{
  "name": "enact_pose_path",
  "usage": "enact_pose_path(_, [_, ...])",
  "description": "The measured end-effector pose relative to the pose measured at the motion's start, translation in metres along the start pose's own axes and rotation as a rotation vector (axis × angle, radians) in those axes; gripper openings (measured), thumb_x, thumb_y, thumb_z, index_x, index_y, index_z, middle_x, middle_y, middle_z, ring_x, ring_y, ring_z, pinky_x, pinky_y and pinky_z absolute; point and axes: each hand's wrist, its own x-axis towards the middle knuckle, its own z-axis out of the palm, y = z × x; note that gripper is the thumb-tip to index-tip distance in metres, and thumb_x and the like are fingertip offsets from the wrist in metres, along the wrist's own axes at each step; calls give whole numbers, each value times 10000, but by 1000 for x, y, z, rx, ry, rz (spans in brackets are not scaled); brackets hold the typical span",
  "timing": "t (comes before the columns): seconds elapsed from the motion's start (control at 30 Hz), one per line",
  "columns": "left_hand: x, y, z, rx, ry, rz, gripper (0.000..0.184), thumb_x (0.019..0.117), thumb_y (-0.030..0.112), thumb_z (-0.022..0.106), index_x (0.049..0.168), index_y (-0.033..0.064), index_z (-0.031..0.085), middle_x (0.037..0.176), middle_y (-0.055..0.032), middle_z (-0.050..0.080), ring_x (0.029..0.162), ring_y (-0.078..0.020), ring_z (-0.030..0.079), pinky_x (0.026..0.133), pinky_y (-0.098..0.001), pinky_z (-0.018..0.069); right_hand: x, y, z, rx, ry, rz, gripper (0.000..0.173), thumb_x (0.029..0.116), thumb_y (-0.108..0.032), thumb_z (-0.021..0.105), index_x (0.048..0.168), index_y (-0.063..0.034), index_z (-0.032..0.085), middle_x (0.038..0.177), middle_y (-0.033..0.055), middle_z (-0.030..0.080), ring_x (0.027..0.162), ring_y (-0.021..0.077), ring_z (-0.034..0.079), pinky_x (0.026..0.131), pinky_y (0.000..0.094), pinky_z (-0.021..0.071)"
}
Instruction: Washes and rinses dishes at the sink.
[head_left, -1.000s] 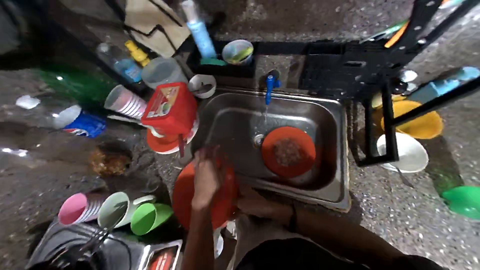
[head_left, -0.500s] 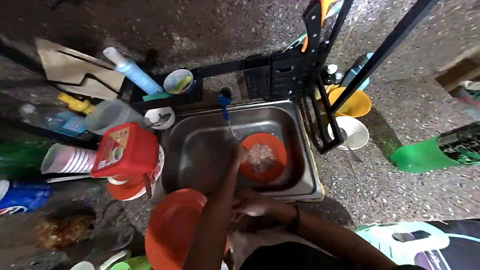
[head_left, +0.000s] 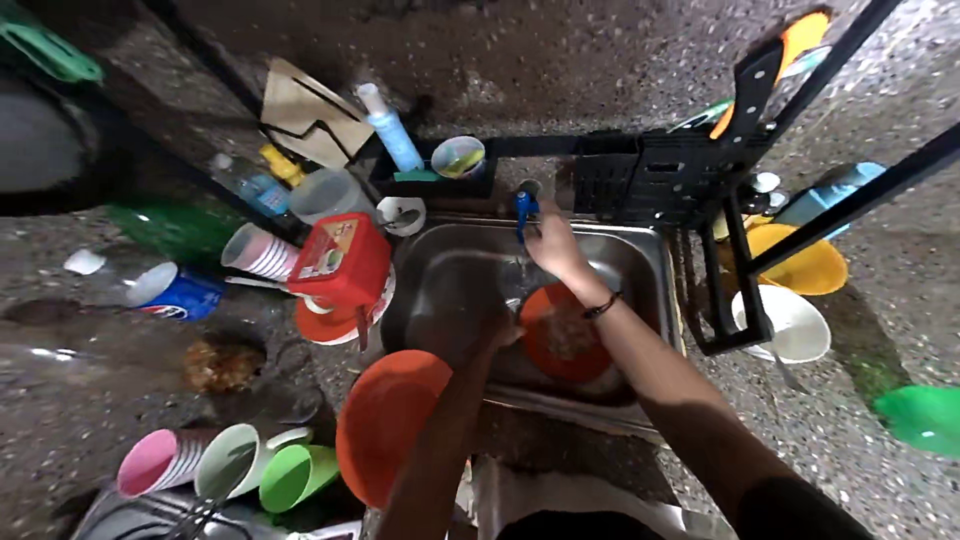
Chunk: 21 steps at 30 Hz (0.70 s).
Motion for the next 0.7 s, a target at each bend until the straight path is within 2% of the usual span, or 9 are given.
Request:
enact_pose_path(0.07, [-19, 4, -13, 50, -19, -2, 646, 976, 314, 692, 1501, 22, 454, 1433, -233, 567, 1338, -379, 546, 1128, -566, 421, 2, -8, 13, 23, 46, 29, 503, 972, -87, 602, 1452, -32, 465, 1396, 234, 558, 1127, 390, 650, 892, 545, 560])
enact_pose_path(0.13, [-41, 18, -31, 111, -22, -46, 624, 1016, 334, 635, 1529, 47, 429, 1451, -234, 553, 1351, -389, 534, 1128, -575, 406, -3, -14, 27, 15, 40, 20, 669, 906, -28, 673, 1516, -26, 398, 1480, 248, 487, 1211, 399, 614, 941, 524, 558])
enact_pose_path(0.2, [-41, 21, -36, 152, -29, -65, 607, 1043, 363, 588, 1525, 27, 437, 1455, -257, 542, 1361, -405, 524, 1139, -577, 397, -4, -16, 44, 25, 1, 6, 792, 908, -54, 711, 1585, 5, 304, 1655, 242, 269, 1402, 392, 478, 1099, 487, 474])
enact_pose_path(0.23, [-33, 18, -32, 153, -36, -60, 606, 1047, 366, 584, 1514, 7, 444, 1441, -268, 549, 1349, -411, 533, 1135, -576, 404, 3, -10, 55, 62, 20, -16, 869, 895, -56, 716, 1616, 9, 233, 1665, 271, 211, 1355, 410, 518, 1050, 493, 510])
enact_pose_path(0.3, [-10, 14, -18, 142, -38, -59, 608, 1040, 340, 602, 1502, -21, 438, 1415, -275, 564, 1320, -403, 558, 1117, -559, 426, 11, 10, 58, 226, 43, -77, 836, 892, -17, 674, 1623, -59, 271, 1592, 258, 327, 1009, 340, 690, 764, 439, 622])
enact_pose_path(0.43, [15, 14, 21, 112, 107, -49, 659, 992, 267, 632, 1529, -29, 390, 1465, -247, 535, 1371, -363, 522, 1150, -537, 408, -35, 70, -4, 424, -76, 157, 339, 1087, -194, 519, 1418, -176, 585, 1260, 108, 701, 938, 240, 725, 827, 418, 606])
enact_pose_path(0.57, [33, 15, 52, 30, 427, 38, 565, 1032, 312, 549, 1487, -12, 466, 1451, -251, 541, 1336, -357, 556, 1132, -489, 441, -61, 151, -26, -193, -54, 522, 474, 968, -223, 672, 1378, -10, 568, 1321, 301, 599, 1161, 490, 619, 914, 677, 511])
enact_pose_path(0.63, [51, 1, 72, 45, 628, 233, 632, 997, 339, 581, 1519, 7, 453, 1489, -270, 503, 1362, -410, 517, 1134, -533, 421, -60, 157, -27, -330, -200, 628, 667, 952, -225, 689, 1510, 9, 405, 1438, 330, 487, 1204, 517, 585, 934, 677, 508])
enact_pose_path(0.7, [67, -7, 81, 78, 636, 385, 665, 1010, 441, 527, 1588, 138, 398, 1636, -180, 357, 1486, -388, 366, 1176, -570, 334, -65, 150, -26, -338, -295, 720, 688, 981, -257, 655, 1531, -7, 325, 1326, 325, 572, 1133, 493, 634, 907, 647, 521])
